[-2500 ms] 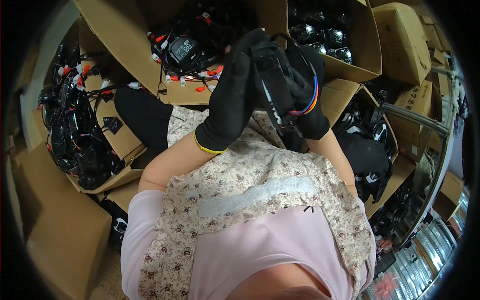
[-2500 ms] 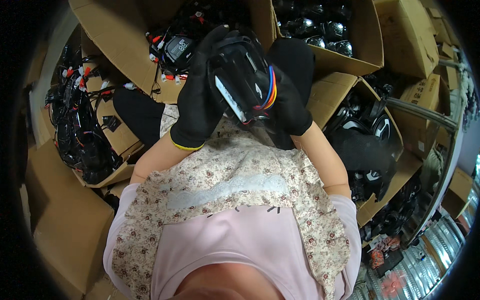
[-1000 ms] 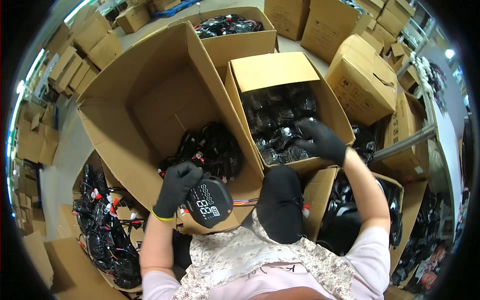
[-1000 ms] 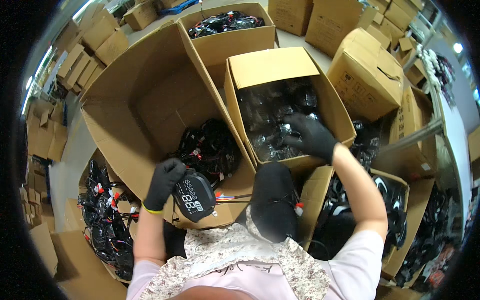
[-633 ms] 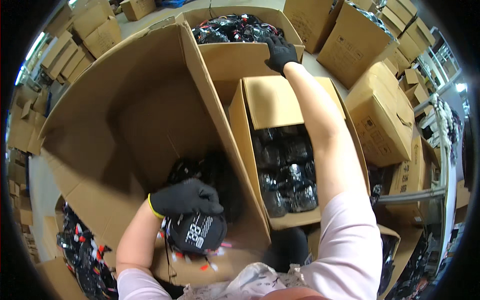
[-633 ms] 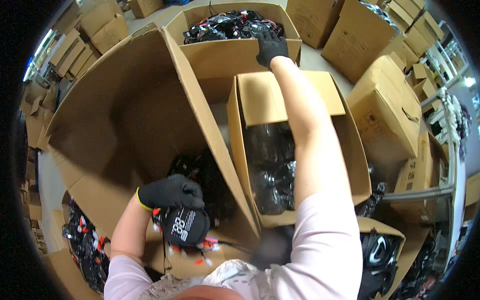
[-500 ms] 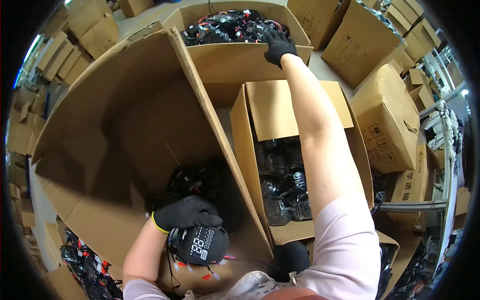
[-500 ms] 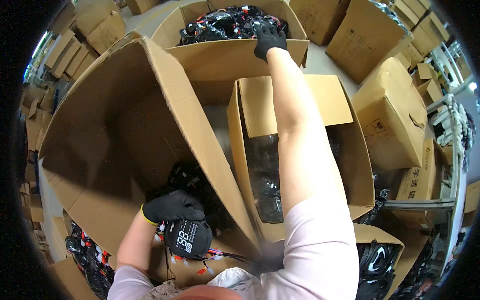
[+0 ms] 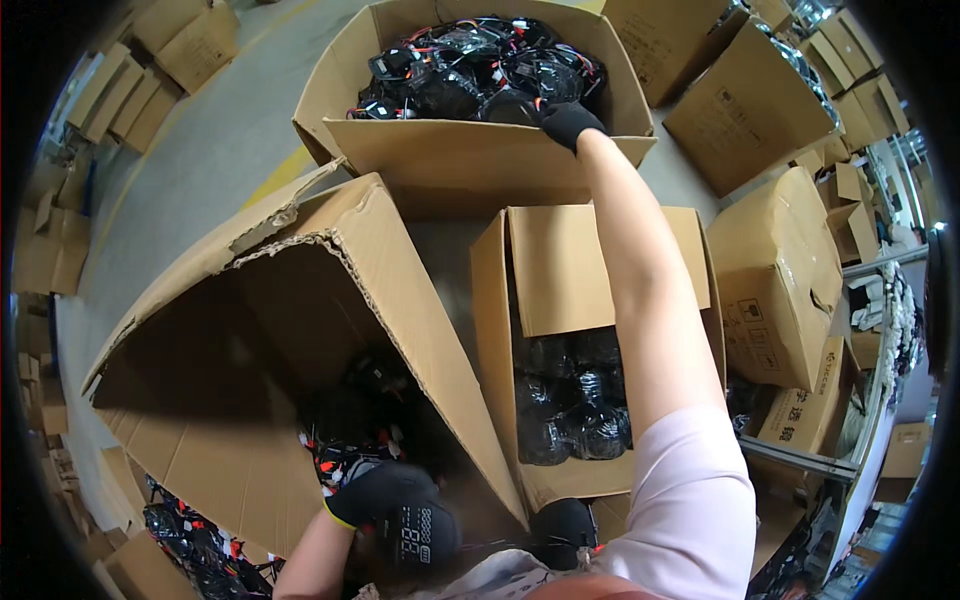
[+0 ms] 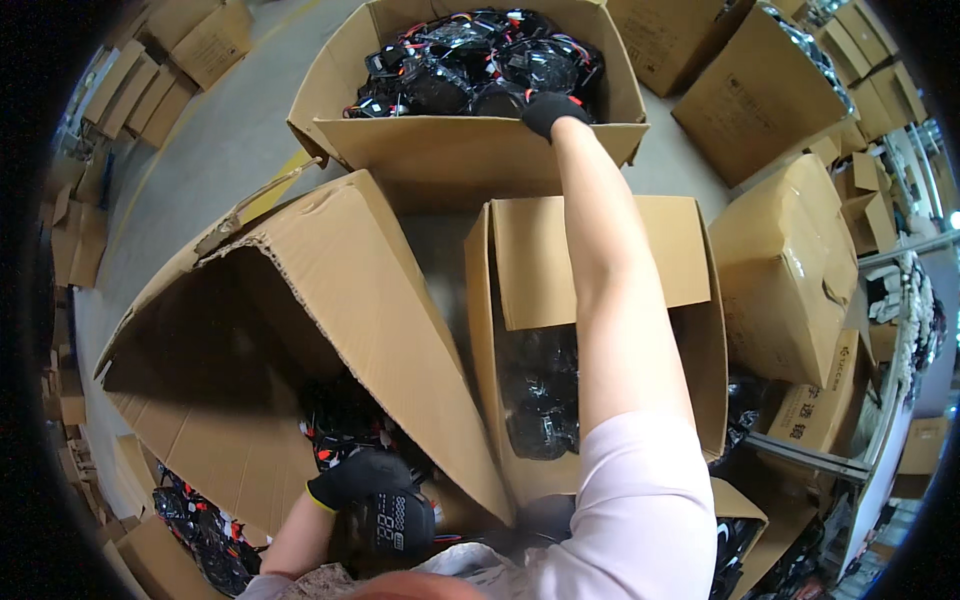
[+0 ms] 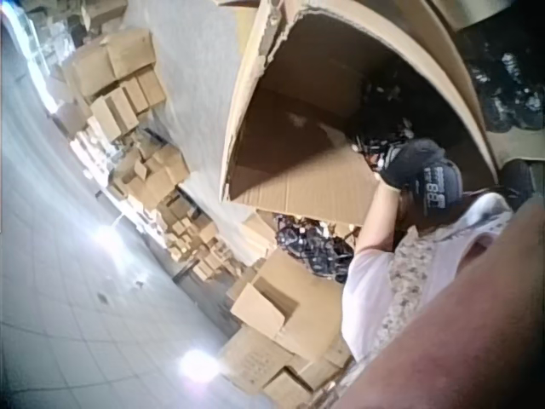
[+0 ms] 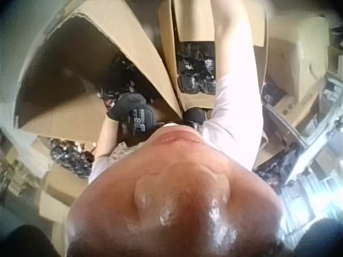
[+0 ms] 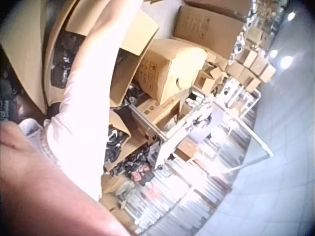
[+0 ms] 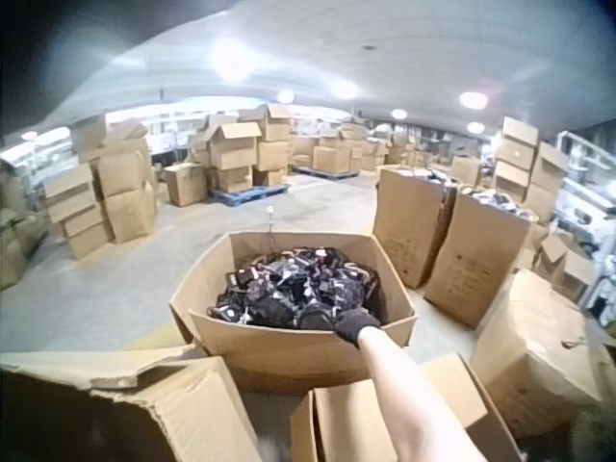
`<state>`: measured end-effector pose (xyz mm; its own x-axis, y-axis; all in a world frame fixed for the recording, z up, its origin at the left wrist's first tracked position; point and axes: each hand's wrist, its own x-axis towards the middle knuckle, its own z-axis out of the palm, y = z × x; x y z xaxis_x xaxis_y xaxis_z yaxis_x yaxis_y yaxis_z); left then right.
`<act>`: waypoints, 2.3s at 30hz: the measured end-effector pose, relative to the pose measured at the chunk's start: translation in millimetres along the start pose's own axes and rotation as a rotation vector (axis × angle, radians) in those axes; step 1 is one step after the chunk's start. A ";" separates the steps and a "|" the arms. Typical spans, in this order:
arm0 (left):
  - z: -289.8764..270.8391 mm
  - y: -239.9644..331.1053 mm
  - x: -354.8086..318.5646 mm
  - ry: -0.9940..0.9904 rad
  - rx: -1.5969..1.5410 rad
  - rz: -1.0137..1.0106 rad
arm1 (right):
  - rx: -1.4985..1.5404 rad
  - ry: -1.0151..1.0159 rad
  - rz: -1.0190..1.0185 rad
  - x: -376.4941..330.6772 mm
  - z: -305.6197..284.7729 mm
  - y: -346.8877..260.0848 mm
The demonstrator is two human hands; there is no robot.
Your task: The person packs electronic components with attached wires into individual cardboard boxes by hand, wearing gloves.
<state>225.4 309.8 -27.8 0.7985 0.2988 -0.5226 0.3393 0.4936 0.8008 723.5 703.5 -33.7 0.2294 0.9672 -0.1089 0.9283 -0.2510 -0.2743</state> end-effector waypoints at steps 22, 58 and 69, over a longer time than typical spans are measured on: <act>29.4 -79.2 -33.6 0.287 -0.352 0.072 | 0.388 0.915 -0.581 -97.6 -45.9 2.3; 228.0 -159.0 -220.2 0.309 0.271 0.227 | 1.688 -0.890 0.167 -847.5 110.0 -135.3; 312.3 -261.5 -236.2 0.334 -0.523 0.461 | 1.369 -0.369 -0.104 -889.2 153.1 -128.3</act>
<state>103.4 -145.0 -22.4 0.5815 0.7574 -0.2970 -0.3365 0.5563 0.7598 355.6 -130.2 -47.9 -0.1068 0.9715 -0.2117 -0.1241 -0.2243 -0.9666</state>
